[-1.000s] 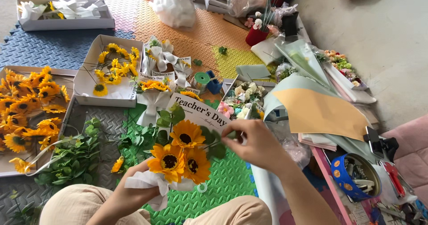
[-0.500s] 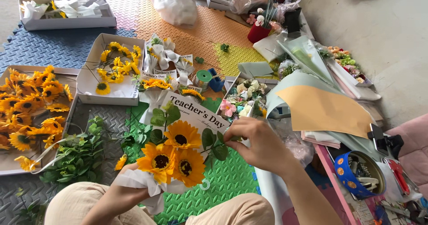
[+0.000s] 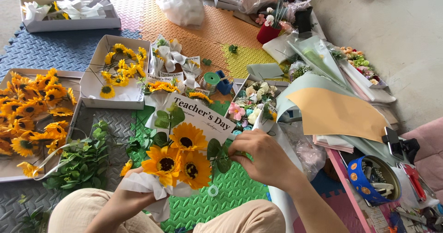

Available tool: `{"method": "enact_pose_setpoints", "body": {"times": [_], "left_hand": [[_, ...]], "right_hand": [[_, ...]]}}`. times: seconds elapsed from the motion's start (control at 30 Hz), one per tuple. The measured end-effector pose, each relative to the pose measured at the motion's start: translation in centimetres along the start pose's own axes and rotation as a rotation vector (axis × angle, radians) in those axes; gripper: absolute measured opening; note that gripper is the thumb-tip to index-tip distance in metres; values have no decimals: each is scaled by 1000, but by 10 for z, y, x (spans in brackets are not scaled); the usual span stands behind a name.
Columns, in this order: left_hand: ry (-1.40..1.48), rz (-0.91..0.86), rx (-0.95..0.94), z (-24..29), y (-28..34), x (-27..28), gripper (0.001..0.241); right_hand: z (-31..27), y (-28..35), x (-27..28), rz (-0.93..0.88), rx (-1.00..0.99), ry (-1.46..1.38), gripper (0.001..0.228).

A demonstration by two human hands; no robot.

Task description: The person arranges a small bouquet of artificial sunflowers and green leaves, wrapping the stems in white tissue paper and securing it with tape. They then insert a 'Teacher's Day' card into the arrangement and adjust the flowers and wrapping.

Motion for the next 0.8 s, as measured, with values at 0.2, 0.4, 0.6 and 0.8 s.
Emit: {"method": "enact_pose_setpoints", "body": {"times": [0.2,0.4,0.6,0.8], "left_hand": [[24,124,282,-36,3,12,60],[52,-76,90,25,9,-19,38],[8,-55,70,21,8,-12,36],[36,15,124,11,10,-5,35]], "right_hand": [[-4,-9,-1,4,16,-2,2],[2,-8,-4,-17,-44,-69,6],[11,1,-2,-30,-216,-114,8],[11,2,-8,-54,-168,-105,11]]}}
Point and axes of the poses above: each hand's wrist, its own y-axis away from the middle knuckle, its own x-axis out of the back of the hand, z = x × y, the point moved 10 cm from there along -y, towards the middle knuckle, and after that the axes turned 15 degrees about x, right-handed, at the moved point
